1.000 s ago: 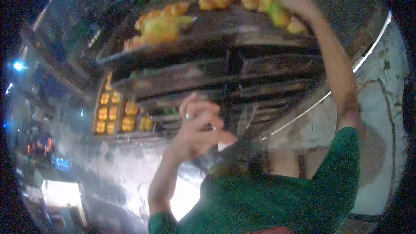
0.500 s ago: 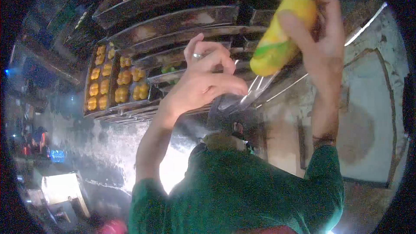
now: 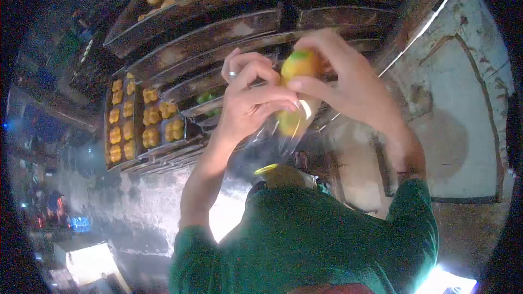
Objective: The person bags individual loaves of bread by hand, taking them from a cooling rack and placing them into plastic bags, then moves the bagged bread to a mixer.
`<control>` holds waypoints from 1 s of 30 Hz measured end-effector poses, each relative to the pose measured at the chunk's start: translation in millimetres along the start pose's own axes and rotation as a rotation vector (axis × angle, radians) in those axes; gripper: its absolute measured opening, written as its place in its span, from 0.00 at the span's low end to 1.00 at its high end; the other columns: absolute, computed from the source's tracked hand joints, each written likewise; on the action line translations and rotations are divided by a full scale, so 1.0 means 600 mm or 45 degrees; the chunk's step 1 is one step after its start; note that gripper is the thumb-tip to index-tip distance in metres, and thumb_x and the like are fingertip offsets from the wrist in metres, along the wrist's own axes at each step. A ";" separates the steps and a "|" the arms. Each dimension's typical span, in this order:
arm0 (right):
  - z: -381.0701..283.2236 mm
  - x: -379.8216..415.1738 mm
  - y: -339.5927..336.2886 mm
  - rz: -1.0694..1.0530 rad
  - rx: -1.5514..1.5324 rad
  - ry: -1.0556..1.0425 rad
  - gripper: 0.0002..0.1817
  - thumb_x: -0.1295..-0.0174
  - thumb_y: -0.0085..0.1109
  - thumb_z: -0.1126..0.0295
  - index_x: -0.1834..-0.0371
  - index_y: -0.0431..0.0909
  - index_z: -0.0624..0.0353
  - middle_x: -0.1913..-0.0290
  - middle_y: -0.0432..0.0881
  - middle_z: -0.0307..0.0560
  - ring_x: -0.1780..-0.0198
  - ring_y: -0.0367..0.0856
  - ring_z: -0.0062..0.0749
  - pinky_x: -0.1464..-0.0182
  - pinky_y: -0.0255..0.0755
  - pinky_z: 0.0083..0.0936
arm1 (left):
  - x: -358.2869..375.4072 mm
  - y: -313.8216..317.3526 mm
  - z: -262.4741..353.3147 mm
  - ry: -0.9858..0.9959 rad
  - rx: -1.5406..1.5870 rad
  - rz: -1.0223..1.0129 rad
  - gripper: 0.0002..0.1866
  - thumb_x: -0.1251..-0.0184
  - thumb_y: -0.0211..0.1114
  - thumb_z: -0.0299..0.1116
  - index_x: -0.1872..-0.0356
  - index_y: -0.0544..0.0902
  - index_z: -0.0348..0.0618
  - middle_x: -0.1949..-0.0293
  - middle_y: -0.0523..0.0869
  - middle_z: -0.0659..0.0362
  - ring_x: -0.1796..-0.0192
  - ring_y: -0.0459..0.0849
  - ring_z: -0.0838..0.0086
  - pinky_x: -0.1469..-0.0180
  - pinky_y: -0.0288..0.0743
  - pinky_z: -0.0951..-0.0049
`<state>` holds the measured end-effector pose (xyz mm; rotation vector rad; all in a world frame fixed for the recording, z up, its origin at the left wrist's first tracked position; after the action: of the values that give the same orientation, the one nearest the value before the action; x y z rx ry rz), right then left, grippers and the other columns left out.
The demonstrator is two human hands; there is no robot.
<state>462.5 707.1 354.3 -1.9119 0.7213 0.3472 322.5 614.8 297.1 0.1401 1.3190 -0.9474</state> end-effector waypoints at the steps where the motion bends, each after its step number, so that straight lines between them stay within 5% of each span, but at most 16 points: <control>1: 0.008 0.002 0.002 -0.128 -0.019 0.012 0.28 0.40 0.70 0.53 0.47 0.74 0.62 0.53 0.76 0.54 0.52 0.81 0.49 0.48 0.75 0.37 | -0.005 0.005 -0.005 0.002 0.061 -0.010 0.09 0.54 0.76 0.46 0.71 0.91 0.61 0.68 0.75 0.69 0.50 0.77 0.66 0.34 0.55 0.52; 3: 0.021 0.010 0.001 -0.388 -0.063 0.031 0.27 0.38 0.68 0.53 0.47 0.75 0.63 0.53 0.76 0.54 0.52 0.81 0.48 0.48 0.75 0.36 | -0.015 0.011 -0.016 -0.027 0.255 -0.018 0.08 0.53 0.77 0.43 0.71 0.91 0.57 0.68 0.75 0.67 0.51 0.77 0.65 0.37 0.60 0.53; 4: 0.020 0.013 -0.006 -0.470 -0.130 0.043 0.27 0.37 0.66 0.64 0.37 0.73 0.61 0.47 0.77 0.50 0.46 0.78 0.37 0.41 0.72 0.33 | -0.022 0.014 -0.021 -0.057 0.388 -0.018 0.08 0.53 0.76 0.42 0.72 0.91 0.55 0.68 0.74 0.65 0.51 0.77 0.64 0.38 0.62 0.53; 6: 0.029 0.012 -0.022 -0.383 -0.242 -0.049 0.27 0.37 0.66 0.63 0.37 0.73 0.62 0.45 0.76 0.49 0.45 0.77 0.37 0.39 0.71 0.32 | -0.029 0.026 -0.043 0.032 0.706 0.050 0.09 0.43 0.74 0.40 0.70 0.88 0.46 0.66 0.75 0.61 0.52 0.76 0.62 0.44 0.70 0.54; 11: 0.046 0.010 -0.048 0.073 -1.040 0.016 0.21 0.37 0.67 0.69 0.41 0.76 0.61 0.40 0.75 0.48 0.43 0.77 0.34 0.38 0.72 0.32 | -0.063 0.039 -0.077 0.070 1.107 0.379 0.09 0.32 0.67 0.31 0.66 0.73 0.50 0.63 0.71 0.59 0.55 0.78 0.60 0.48 0.78 0.57; 15: 0.064 0.021 -0.060 0.226 -0.479 -0.218 0.15 0.38 0.67 0.71 0.49 0.79 0.60 0.45 0.79 0.51 0.43 0.78 0.38 0.39 0.70 0.31 | -0.091 0.049 -0.101 0.126 1.228 0.572 0.08 0.26 0.63 0.37 0.63 0.75 0.48 0.63 0.70 0.61 0.56 0.76 0.63 0.51 0.77 0.61; 19: 0.084 0.009 -0.055 0.372 -0.716 -0.292 0.15 0.42 0.72 0.71 0.53 0.79 0.59 0.51 0.79 0.49 0.47 0.79 0.38 0.44 0.73 0.31 | -0.108 0.050 -0.102 0.121 1.171 0.581 0.12 0.24 0.61 0.41 0.63 0.77 0.43 0.63 0.70 0.60 0.54 0.77 0.63 0.50 0.73 0.62; 23: 0.122 -0.012 -0.050 0.132 -1.015 -0.063 0.16 0.44 0.74 0.71 0.55 0.78 0.58 0.56 0.77 0.43 0.53 0.79 0.32 0.50 0.74 0.25 | -0.123 0.061 -0.088 0.103 1.187 0.667 0.14 0.24 0.61 0.43 0.64 0.77 0.43 0.63 0.70 0.60 0.52 0.78 0.62 0.50 0.75 0.60; 29: 0.138 -0.037 -0.087 0.064 -0.761 -0.494 0.12 0.44 0.74 0.73 0.62 0.80 0.58 0.63 0.79 0.39 0.61 0.78 0.29 0.55 0.73 0.24 | -0.127 0.072 -0.088 0.072 1.108 0.497 0.13 0.25 0.63 0.42 0.63 0.79 0.44 0.63 0.70 0.59 0.53 0.79 0.60 0.49 0.76 0.59; 30: 0.141 -0.041 -0.101 0.073 -0.809 -0.518 0.11 0.45 0.74 0.73 0.63 0.80 0.57 0.64 0.79 0.40 0.61 0.79 0.29 0.56 0.74 0.25 | -0.138 0.066 -0.082 0.076 1.170 0.302 0.12 0.29 0.67 0.41 0.67 0.83 0.45 0.63 0.75 0.59 0.49 0.80 0.57 0.41 0.72 0.53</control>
<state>487.5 809.3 373.9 -2.2990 0.4138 1.0675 315.9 710.7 337.6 1.0104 0.8048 -1.2832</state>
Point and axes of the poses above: each hand's wrist, its own x-axis away from the middle knuckle, its own y-axis out of the palm, z = x × y, the point moved 6 cm from there along -x, towards the middle knuckle
